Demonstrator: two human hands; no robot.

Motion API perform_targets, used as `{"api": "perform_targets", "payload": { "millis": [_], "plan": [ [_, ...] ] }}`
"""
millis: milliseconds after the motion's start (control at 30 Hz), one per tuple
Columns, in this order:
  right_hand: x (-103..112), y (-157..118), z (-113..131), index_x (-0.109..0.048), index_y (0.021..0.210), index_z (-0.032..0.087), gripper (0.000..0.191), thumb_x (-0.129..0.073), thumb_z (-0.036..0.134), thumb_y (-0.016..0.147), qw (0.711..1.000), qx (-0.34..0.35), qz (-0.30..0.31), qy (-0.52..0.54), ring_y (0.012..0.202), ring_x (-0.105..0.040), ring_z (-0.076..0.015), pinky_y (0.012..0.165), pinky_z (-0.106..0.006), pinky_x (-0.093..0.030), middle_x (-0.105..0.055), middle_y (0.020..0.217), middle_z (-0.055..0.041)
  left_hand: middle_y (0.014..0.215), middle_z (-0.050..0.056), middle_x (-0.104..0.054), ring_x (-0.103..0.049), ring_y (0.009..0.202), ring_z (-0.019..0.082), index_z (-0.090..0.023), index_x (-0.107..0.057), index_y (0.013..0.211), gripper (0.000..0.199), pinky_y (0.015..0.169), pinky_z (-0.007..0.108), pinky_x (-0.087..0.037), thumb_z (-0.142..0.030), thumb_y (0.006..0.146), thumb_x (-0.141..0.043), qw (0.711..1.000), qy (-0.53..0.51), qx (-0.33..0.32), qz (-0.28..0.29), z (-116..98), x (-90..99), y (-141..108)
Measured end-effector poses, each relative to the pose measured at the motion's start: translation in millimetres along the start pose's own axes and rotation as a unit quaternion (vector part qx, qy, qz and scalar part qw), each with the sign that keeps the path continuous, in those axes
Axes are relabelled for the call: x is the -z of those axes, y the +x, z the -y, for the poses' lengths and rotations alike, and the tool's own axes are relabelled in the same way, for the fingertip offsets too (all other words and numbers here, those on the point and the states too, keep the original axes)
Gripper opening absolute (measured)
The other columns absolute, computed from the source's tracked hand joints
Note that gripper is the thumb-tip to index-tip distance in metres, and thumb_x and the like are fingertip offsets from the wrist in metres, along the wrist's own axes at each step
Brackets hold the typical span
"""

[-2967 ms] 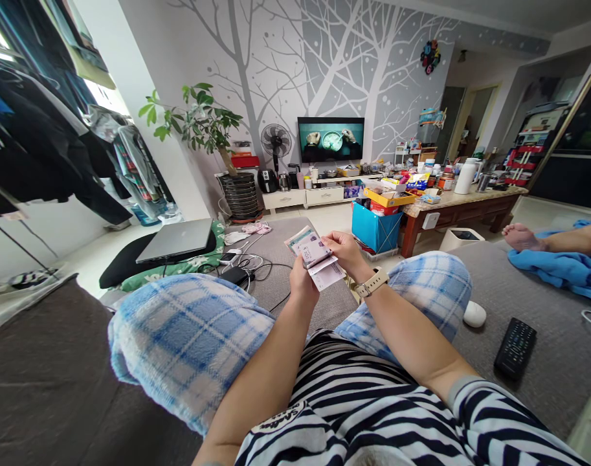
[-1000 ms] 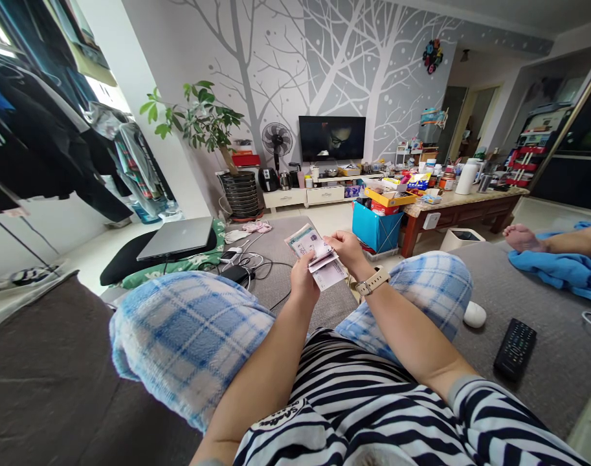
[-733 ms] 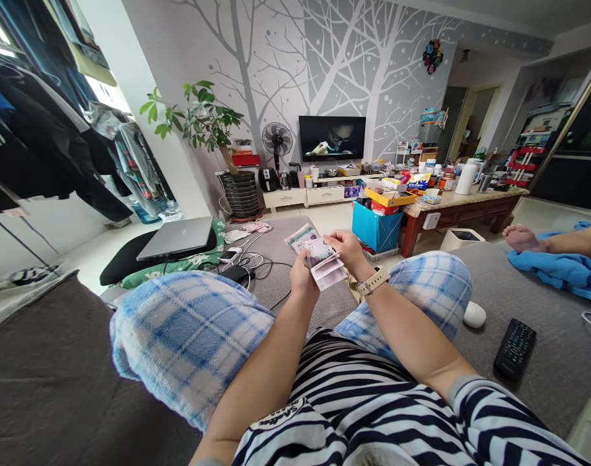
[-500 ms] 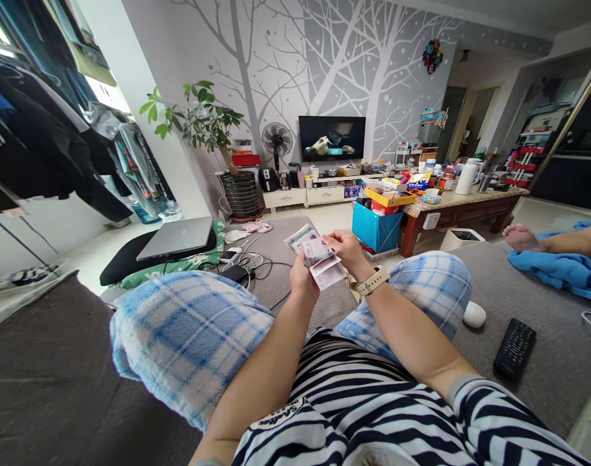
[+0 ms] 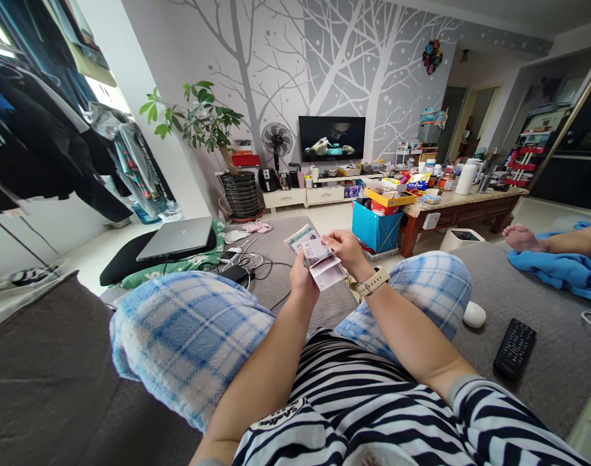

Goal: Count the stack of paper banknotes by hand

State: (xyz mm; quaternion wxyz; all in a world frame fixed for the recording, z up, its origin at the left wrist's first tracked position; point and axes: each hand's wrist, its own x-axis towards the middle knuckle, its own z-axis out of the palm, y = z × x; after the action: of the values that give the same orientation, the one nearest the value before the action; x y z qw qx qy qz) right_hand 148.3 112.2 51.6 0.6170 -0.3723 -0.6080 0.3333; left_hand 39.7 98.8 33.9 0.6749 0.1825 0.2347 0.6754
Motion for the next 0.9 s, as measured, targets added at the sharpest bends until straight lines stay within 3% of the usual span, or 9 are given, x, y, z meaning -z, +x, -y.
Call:
{"api": "perform_targets", "payload": {
  "millis": [300,900],
  "plan": [
    [-0.6,0.1,2.5,-0.059,0.065,0.020,0.034,-0.063,0.052,0.074,1.000,-0.004,0.005,-0.017,0.063,-0.049,-0.0145,0.058,-0.027,-0.039,-0.058,0.066,0.0001,0.096,0.010,-0.075,-0.071,0.097,0.028,-0.014,-0.071,0.098,0.017,0.085,0.037,-0.057,-0.020,0.085,-0.061,1.000,0.015,-0.010,-0.012,2.1,5.6,3.7],
    [-0.2,0.4,-0.1,-0.060,0.072,0.019,0.028,-0.063,0.047,0.076,1.000,0.018,0.010,-0.001,0.068,-0.055,-0.0156,0.062,-0.027,-0.043,-0.062,0.071,-0.0010,0.089,0.008,-0.074,-0.071,0.087,0.024,-0.014,-0.071,0.095,0.016,0.081,0.035,-0.058,-0.018,0.083,-0.061,0.999,0.030,-0.005,-0.019,3.9,7.3,7.3]
  ]
}}
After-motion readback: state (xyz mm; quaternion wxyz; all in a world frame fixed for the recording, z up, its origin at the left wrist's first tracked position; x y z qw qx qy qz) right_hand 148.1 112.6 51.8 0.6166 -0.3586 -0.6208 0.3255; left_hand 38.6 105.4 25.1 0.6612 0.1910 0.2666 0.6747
